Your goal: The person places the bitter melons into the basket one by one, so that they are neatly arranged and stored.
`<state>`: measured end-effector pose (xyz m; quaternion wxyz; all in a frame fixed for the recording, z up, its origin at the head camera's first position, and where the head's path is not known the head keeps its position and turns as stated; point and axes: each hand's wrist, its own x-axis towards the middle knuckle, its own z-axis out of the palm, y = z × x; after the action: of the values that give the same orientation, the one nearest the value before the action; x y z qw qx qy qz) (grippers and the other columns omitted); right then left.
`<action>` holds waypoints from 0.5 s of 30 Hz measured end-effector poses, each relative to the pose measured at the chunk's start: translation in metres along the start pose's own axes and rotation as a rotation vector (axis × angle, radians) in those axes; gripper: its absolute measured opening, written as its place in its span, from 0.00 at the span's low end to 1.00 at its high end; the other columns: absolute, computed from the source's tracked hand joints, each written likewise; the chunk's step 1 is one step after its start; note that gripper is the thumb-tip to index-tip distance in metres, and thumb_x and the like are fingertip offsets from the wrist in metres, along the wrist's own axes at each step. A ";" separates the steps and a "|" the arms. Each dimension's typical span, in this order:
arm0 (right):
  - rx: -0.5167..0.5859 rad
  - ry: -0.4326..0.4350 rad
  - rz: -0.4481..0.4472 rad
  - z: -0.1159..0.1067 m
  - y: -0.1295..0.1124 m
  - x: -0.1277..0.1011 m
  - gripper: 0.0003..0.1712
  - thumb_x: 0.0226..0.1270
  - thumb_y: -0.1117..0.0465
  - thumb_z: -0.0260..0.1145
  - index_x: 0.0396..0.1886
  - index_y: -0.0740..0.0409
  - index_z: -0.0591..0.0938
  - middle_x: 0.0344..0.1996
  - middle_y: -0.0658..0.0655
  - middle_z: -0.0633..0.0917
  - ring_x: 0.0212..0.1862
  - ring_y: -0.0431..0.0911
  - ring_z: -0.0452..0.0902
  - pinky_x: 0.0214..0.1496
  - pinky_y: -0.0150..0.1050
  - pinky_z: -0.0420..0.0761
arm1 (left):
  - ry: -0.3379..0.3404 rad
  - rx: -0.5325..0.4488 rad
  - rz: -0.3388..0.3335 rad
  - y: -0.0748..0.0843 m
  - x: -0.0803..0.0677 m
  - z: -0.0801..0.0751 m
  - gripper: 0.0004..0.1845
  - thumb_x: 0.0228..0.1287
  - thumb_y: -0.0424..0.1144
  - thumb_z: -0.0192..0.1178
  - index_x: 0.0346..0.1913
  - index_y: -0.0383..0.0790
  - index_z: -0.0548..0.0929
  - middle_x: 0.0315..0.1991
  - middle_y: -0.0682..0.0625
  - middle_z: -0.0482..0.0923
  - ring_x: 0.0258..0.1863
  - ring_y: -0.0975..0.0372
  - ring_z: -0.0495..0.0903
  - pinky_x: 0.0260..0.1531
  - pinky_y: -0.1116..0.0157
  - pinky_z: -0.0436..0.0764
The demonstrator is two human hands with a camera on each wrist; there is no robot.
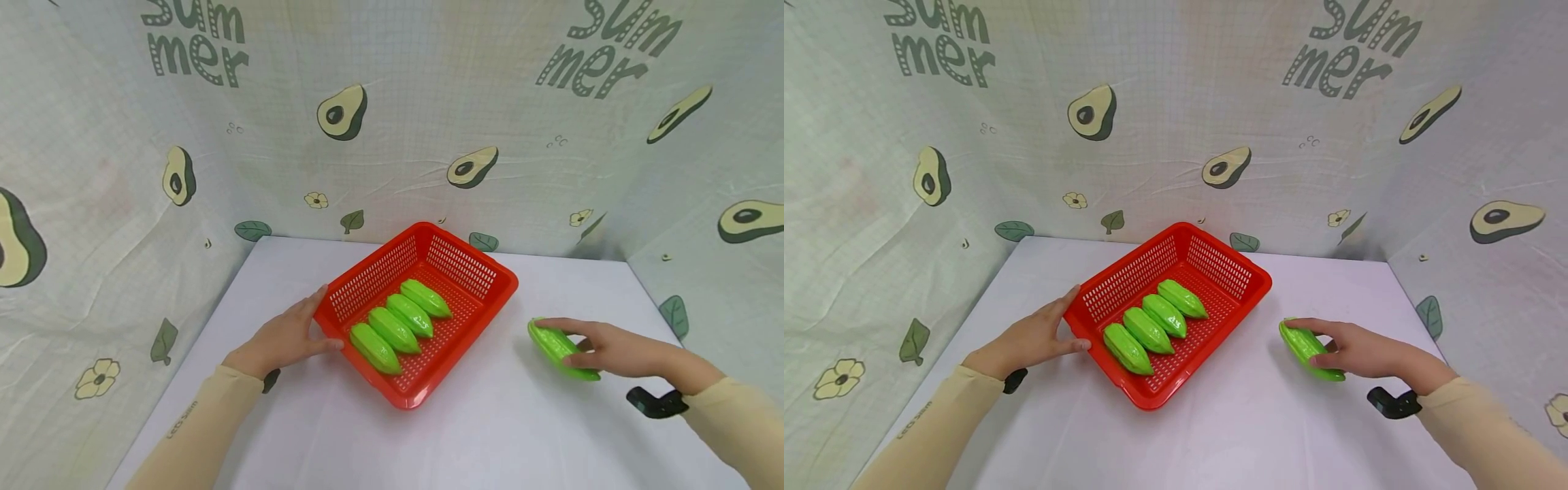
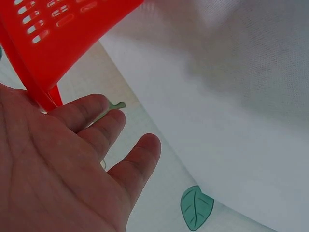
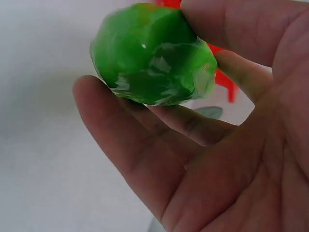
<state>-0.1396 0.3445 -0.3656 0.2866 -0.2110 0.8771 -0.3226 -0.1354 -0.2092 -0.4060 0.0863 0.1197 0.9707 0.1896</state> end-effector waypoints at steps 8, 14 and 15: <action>-0.066 0.069 0.009 -0.038 -0.023 -0.010 0.41 0.71 0.57 0.67 0.79 0.44 0.60 0.54 0.60 0.72 0.51 0.56 0.73 0.35 0.43 0.82 | 0.004 0.016 0.004 0.001 -0.001 0.000 0.67 0.46 0.82 0.56 0.81 0.45 0.46 0.77 0.41 0.54 0.73 0.45 0.59 0.59 0.43 0.73; -0.140 0.121 -0.030 -0.055 -0.038 -0.008 0.41 0.70 0.56 0.68 0.78 0.42 0.60 0.53 0.57 0.73 0.52 0.56 0.74 0.37 0.42 0.82 | 0.011 0.029 0.007 0.001 0.000 0.000 0.66 0.46 0.82 0.56 0.81 0.45 0.47 0.78 0.40 0.52 0.73 0.45 0.59 0.58 0.42 0.74; -0.153 0.126 -0.032 -0.057 -0.040 -0.006 0.41 0.70 0.55 0.68 0.78 0.41 0.61 0.53 0.57 0.74 0.53 0.56 0.74 0.37 0.42 0.81 | 0.011 0.029 0.008 0.001 0.000 0.000 0.66 0.46 0.82 0.56 0.81 0.45 0.47 0.78 0.40 0.52 0.73 0.45 0.59 0.58 0.43 0.74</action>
<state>-0.1644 0.3451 -0.3000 0.2087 -0.2253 0.9120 -0.2720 -0.1350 -0.2089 -0.4055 0.0783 0.1236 0.9733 0.1767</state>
